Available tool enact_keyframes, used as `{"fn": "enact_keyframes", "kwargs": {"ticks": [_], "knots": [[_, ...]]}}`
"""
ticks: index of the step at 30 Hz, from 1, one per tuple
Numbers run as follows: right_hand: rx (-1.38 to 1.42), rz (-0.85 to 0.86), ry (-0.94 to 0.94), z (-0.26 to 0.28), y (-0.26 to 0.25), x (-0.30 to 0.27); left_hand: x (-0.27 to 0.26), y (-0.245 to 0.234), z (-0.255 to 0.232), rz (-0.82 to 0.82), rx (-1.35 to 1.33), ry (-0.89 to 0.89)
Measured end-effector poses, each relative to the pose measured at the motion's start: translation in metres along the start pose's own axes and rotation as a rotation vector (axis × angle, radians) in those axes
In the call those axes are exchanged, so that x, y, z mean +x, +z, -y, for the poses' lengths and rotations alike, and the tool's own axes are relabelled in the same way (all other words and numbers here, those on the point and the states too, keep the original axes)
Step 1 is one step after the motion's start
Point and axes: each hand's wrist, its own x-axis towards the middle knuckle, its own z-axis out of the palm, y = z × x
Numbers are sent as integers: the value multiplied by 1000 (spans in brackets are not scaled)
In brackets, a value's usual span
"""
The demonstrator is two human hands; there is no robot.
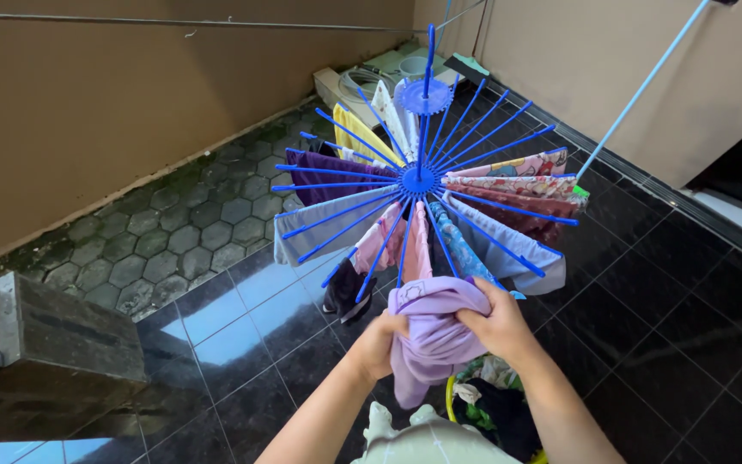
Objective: Hanging laundry on a circular drying rack.
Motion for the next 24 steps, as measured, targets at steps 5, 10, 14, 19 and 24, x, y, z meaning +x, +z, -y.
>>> {"fn": "enact_keyframes", "kwargs": {"ticks": [5,10,14,19,24], "knots": [[264,-105,53,10,2,-8,1,23,-13,-134,581,35],[685,-5,129,14,0,-16,13,-16,5,-178,667,62],[899,84,187,43,5,-27,9,-10,1,-199,200,0],[1025,71,254,42,-3,-23,2,-16,24,-120,-37,-41],[1062,143,236,49,-3,-17,-4,-6,28,-69,-177,-49]]}}
